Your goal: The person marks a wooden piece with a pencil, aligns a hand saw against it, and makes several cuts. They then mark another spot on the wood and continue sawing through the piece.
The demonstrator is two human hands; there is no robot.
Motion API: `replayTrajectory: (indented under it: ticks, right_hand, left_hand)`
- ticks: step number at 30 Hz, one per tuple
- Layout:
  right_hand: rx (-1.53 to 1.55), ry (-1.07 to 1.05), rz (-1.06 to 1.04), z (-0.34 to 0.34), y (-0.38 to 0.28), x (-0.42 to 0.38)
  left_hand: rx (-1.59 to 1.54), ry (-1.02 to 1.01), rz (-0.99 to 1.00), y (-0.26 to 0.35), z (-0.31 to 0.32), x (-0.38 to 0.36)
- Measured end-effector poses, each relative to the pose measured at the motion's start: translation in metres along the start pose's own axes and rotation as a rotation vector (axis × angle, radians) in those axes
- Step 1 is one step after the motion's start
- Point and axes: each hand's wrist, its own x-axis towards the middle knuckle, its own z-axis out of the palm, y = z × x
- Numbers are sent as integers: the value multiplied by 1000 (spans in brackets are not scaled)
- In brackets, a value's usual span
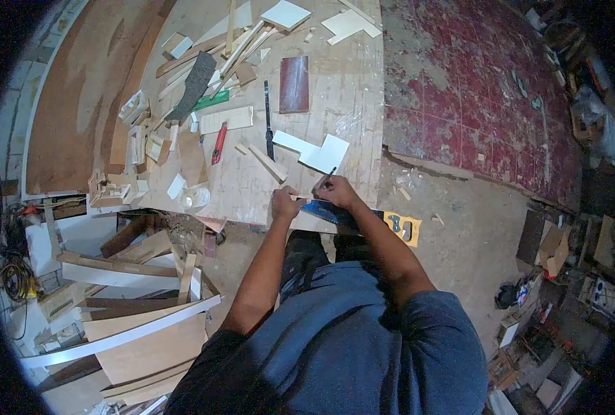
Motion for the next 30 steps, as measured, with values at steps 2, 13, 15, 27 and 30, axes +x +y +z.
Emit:
replayTrajectory:
  ticks: [2,13,15,27,30]
  right_hand:
    - [21,44,53,-11,-23,-19]
    - [-618,842,185,-158,21,-173]
    - [-586,796,394,-163,42,-192]
    - [113,894,464,-135,64,-195]
    - [225,916,538,-138,56,-198]
  left_hand:
    - [-22,-14,-10,-1,0,0]
    - [53,-17,37,-3,1,-3]
    - [69,-8,44,-1,-3,-8]
    - [-73,120,139,2,9,-28]
    - [-242,202,84,1,8,-32]
